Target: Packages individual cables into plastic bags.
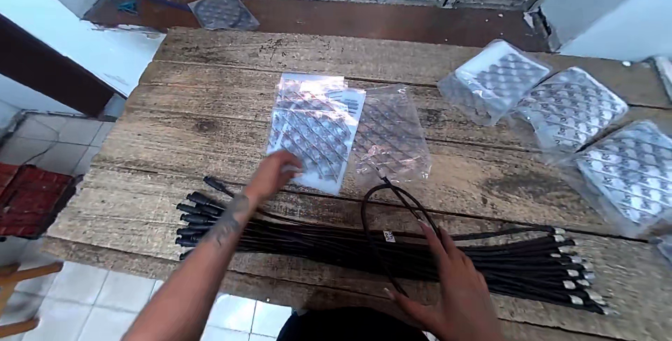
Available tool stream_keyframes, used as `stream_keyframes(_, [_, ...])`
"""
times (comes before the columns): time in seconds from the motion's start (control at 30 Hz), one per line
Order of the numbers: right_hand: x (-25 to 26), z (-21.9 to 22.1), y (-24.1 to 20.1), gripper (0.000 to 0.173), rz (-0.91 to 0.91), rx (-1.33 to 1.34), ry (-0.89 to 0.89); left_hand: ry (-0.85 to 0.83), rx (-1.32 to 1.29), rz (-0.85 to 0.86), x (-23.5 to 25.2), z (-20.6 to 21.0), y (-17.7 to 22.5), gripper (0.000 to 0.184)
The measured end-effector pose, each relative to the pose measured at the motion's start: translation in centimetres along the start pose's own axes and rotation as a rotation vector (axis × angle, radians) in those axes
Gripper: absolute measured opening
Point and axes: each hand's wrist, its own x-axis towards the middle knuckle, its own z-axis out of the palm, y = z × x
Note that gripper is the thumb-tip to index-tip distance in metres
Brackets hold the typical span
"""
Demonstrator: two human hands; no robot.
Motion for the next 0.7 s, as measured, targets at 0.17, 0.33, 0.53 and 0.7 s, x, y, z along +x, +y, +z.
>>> stream_keyframes(0.17, [0.7, -1.1, -0.9, 0.119, 0.022, 0.005, -0.115, 0.104, -0.009, 0.053, 3.8, -0.3, -5.4, 0.020])
stream_keyframes(0.33, [2.6, -0.3, -3.1, 0.110, -0.053, 0.045, -0.068, 0.239, 0.049, 0.106, 2.6, 1.0, -2.1, 0.008])
stream_keyframes(0.53, [2.5, -2.1, -5.7, 0.103, -0.084, 0.010, -0.288, 0.306, 0.392, 0.309, -0.9, 2.5, -0.6, 0.015])
stream_keyframes(0.7, [4.7, 0.8, -6.3, 0.091, -0.031, 0.154, -0.200, 0.497, 0.575, 0.463, -6.9, 7.7, 3.9, 0.036])
